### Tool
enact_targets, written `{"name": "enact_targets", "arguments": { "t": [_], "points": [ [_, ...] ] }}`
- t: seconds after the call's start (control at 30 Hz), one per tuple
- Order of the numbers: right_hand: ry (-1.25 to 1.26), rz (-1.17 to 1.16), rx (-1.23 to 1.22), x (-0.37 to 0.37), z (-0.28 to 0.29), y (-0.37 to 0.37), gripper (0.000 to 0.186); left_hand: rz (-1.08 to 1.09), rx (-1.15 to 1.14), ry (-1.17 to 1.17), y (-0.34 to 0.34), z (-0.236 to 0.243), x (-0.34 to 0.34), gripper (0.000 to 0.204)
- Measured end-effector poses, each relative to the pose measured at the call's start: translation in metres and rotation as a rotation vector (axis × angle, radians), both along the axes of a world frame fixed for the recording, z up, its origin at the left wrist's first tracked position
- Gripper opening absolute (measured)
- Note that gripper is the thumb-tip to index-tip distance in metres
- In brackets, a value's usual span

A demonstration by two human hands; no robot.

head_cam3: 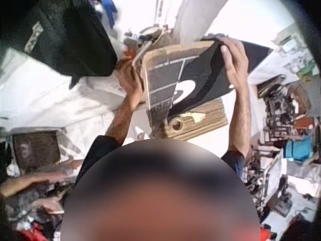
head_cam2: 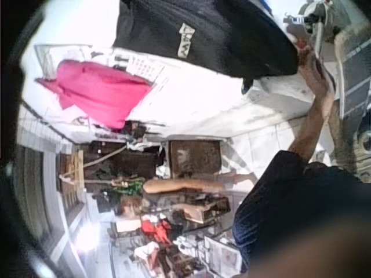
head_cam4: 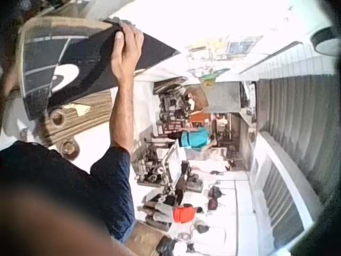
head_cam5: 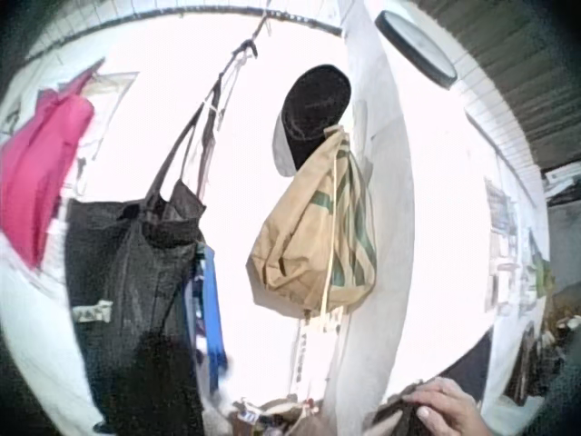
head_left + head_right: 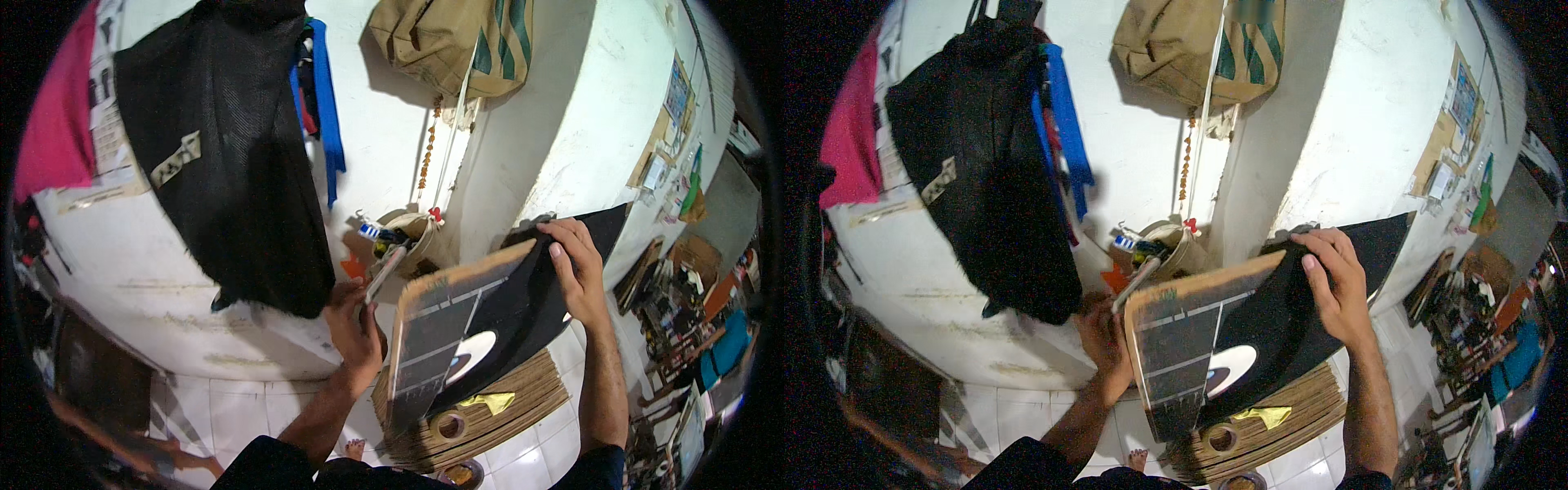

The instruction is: The person handles a transparent printing frame, smoothing a plastic sheet on its surface. They move a wooden stool and stack black printing boards. The person then uses a white marker to draw a circle on the frame and applies tape to its edge.

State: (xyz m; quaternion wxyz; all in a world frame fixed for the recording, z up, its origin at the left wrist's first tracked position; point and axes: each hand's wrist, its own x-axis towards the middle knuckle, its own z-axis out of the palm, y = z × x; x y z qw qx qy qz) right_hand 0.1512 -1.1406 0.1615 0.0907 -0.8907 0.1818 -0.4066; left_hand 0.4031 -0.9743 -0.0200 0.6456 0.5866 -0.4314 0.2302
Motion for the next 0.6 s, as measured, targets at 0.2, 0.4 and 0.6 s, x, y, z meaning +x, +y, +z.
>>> {"name": "enact_targets", "arguments": {
  "t": [0.2,0.4,0.6],
  "points": [
    [-0.283,-0.001,-0.246,0.002,-0.013,0.037,0.04,0.201,-0.401,-0.108,0.117,-0.017,-0.061,0.018],
    [0.486,0.949,0.186,-0.031,-0.155,0.221,0.069,0.193,0.056,-0.127,0.259,-0.031,-0.221,0.016],
    [0.27,1.364,0.675,-0.044,-0.247,0.366,0.018,0.635,0.34,0.343,0.38,-0.046,-0.325,0.045]
  ]
}}
